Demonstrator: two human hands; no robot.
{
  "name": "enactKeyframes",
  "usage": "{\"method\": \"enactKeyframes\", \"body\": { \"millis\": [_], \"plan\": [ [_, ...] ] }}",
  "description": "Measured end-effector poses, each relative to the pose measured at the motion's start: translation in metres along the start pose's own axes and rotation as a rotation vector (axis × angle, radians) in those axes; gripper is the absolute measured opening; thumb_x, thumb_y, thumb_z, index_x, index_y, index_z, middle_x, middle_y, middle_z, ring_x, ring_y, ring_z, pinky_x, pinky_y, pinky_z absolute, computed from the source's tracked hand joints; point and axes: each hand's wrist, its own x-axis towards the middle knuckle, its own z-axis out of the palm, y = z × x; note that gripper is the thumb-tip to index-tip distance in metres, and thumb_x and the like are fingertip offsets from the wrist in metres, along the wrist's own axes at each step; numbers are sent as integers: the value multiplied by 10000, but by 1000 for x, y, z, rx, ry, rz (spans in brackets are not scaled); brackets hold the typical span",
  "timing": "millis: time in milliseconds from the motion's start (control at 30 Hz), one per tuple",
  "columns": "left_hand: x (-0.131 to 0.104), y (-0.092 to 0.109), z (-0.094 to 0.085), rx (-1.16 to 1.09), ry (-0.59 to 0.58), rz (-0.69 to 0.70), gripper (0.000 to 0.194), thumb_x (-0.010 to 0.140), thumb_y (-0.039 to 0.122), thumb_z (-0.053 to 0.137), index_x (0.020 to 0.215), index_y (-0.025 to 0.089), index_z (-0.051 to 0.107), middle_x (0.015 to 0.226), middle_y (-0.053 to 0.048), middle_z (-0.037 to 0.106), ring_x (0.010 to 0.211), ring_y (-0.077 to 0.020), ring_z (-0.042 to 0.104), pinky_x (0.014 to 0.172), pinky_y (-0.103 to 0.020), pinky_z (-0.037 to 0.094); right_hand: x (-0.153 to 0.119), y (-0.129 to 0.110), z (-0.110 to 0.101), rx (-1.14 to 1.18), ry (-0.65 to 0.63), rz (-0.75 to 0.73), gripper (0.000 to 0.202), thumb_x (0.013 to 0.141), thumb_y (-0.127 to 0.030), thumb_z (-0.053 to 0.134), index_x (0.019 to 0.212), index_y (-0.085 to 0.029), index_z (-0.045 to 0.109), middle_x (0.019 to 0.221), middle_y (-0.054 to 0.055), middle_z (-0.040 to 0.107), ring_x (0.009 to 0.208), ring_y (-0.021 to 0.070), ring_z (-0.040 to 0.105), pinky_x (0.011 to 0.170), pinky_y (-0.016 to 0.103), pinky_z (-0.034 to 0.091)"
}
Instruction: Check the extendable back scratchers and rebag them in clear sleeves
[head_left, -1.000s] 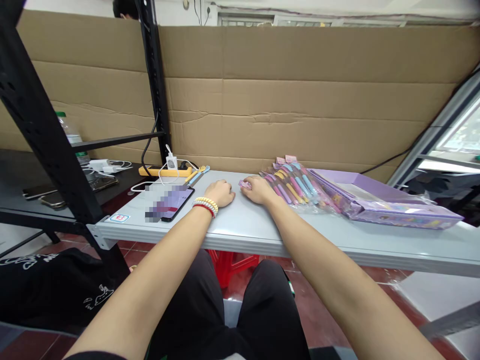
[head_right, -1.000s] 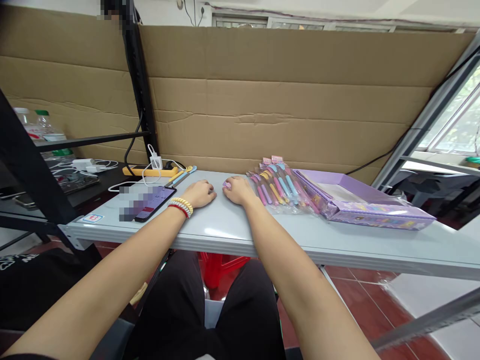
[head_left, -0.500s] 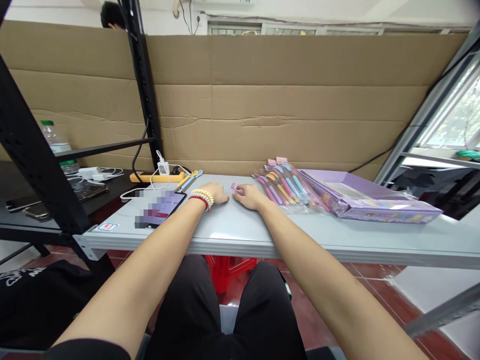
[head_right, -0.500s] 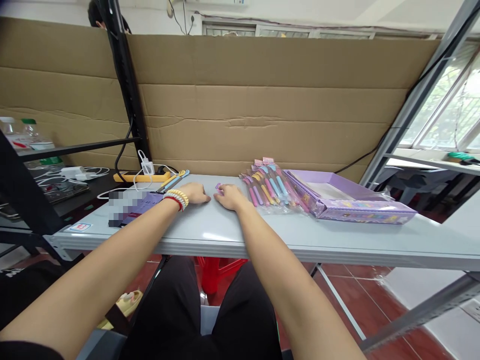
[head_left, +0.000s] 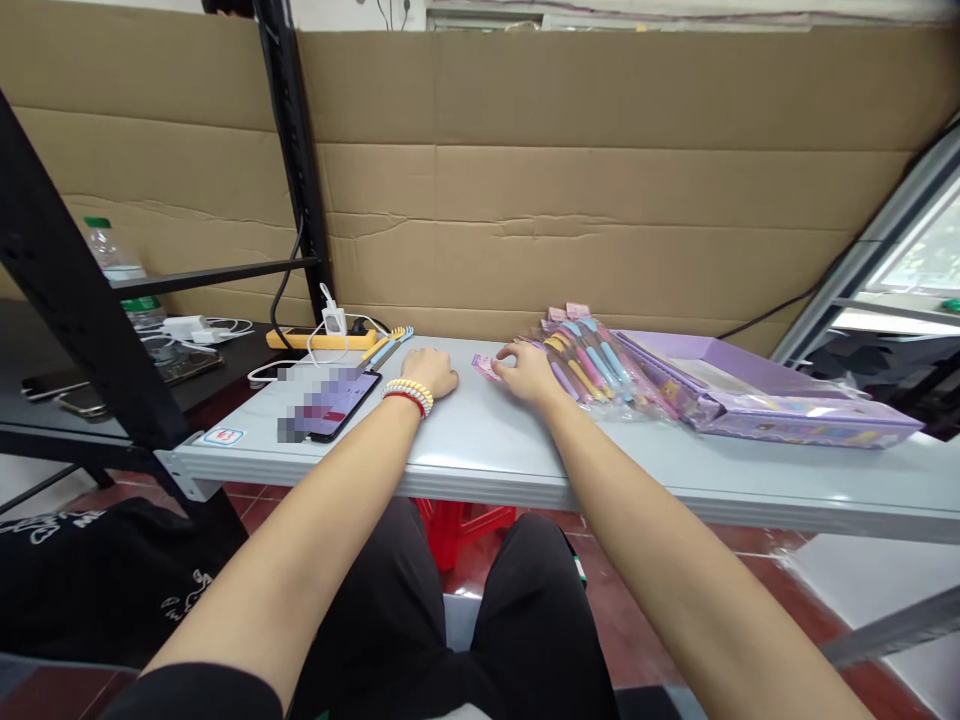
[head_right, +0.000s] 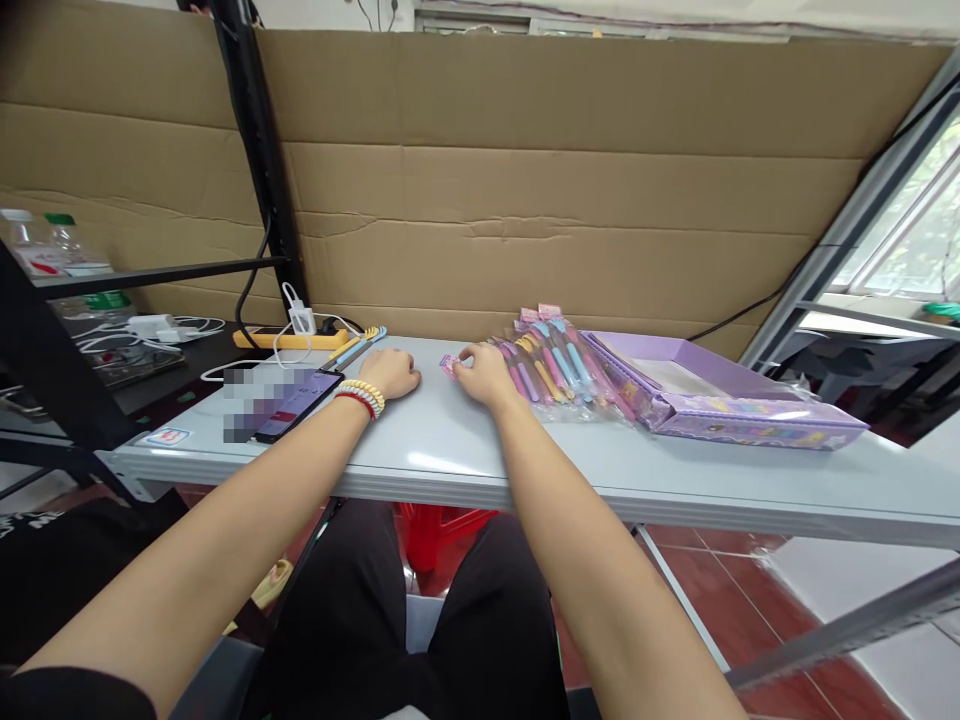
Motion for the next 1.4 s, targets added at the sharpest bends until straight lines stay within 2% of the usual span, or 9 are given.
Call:
{"method": "enactKeyframes", "body": {
  "millis": [133,233,300,400,567,867,1000,1200,1400],
  "plan": [
    [4,-7,3,30,73,-241,507,833,405,417,1132,77,664,1215,-224,613,1144,-346,548,947,-434,407,-1,0,-2,6,16,33,208,776,-263,569,868,-146,713,951,105,689,912,207,606,810,273,419],
    [6,-16,5,48,2,-387,567,821,452,421,1179,68,635,1292,-247,560,1208,-392,492,969,-494,356,-2,-1,-2,4,8,37,195,770,-263,573,840,-151,716,935,102,689,898,204,604,803,268,413],
    [7,-21,5,54,-74,-426,580,820,460,409,1194,75,628,1307,-251,549,1236,-407,466,989,-530,311,-2,-1,-2,6,1,43,198,769,-262,574,840,-147,718,941,104,689,896,202,604,799,264,411],
    [9,-26,7,43,-121,-415,566,828,458,382,1193,107,635,1282,-233,579,1228,-404,476,1009,-562,250,-2,-1,-2,6,-7,52,198,769,-251,577,849,-141,721,939,105,690,892,200,605,790,257,408],
    [10,-26,9,34,-94,-416,512,834,390,386,1178,111,641,1282,-222,581,1216,-383,483,1013,-537,229,-2,-1,-2,16,-15,47,200,773,-252,579,851,-138,724,919,96,696,861,188,604,788,253,401],
    [10,-29,15,-66,74,-398,400,810,148,423,1143,117,642,1226,-214,607,1189,-352,491,955,-488,305,-2,-3,-3,22,-29,52,193,762,-233,585,846,-133,725,894,85,703,834,175,604,736,238,396],
    [9,-26,11,-139,50,-378,362,794,164,467,1111,141,639,1153,-188,649,1143,-320,546,973,-479,319,-2,-4,-4,27,-39,56,193,769,-230,580,852,-135,726,888,81,708,827,172,608,737,238,399],
    [6,-14,4,-238,-42,-220,330,776,250,514,1039,124,667,1080,-177,679,1061,-305,602,953,-438,375,-2,-4,-4,25,-45,65,187,768,-216,581,849,-136,729,906,82,714,847,173,614,749,237,402],
    [4,-11,7,-149,-69,-190,483,839,456,451,1112,119,664,1127,-202,664,1083,-321,598,947,-429,406,-2,-5,-4,16,-50,71,188,768,-218,584,854,-135,730,902,81,716,842,174,618,740,237,405]
  ]
}}
